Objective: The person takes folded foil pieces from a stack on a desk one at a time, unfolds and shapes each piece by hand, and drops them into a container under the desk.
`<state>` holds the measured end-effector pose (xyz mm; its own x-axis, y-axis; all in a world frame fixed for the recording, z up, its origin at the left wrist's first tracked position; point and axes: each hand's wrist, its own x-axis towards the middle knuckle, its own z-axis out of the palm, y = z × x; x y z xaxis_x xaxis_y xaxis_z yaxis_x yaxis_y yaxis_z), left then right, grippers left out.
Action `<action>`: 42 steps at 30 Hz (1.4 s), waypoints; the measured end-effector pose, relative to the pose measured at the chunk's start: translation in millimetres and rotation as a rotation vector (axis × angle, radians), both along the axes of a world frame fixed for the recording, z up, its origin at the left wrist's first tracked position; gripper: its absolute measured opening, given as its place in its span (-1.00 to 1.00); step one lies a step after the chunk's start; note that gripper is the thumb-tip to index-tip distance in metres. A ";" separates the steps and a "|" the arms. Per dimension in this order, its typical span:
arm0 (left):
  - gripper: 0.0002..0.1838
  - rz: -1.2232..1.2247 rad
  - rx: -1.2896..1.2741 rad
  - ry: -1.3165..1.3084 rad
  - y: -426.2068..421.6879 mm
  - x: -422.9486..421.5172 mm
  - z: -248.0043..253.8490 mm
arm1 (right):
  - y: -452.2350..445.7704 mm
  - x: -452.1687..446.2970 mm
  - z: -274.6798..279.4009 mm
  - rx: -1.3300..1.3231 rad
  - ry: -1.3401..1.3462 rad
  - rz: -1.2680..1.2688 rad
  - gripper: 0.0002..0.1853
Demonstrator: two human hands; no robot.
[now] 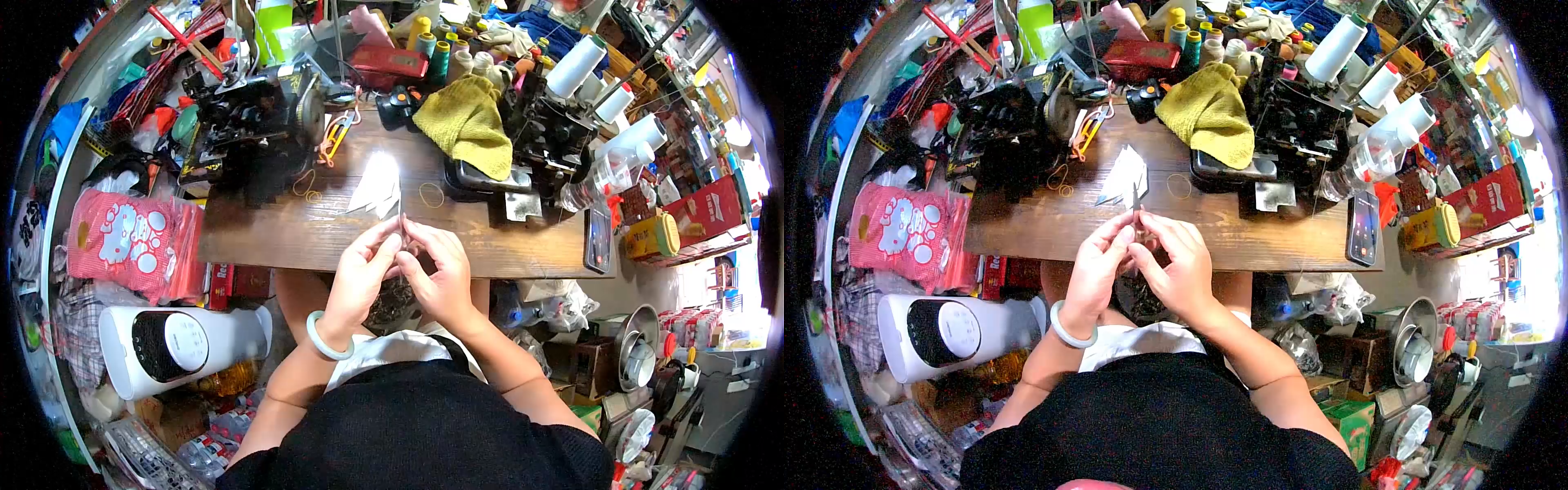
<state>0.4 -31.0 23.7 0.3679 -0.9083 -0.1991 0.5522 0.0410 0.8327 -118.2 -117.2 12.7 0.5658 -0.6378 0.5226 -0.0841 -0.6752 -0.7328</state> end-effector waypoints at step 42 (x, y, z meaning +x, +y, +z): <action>-0.70 0.372 -0.066 -0.348 -3.4 -15.3 -31.8 | 6.6 1.8 -17.8 0.797 -0.458 -0.041 -0.70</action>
<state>-14.9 -34.4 -8.1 0.7029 -0.7099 0.0455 0.1811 0.2404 0.9536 -116.4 -110.6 -5.1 0.3807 -0.9206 0.0870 0.3168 0.0414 -0.9476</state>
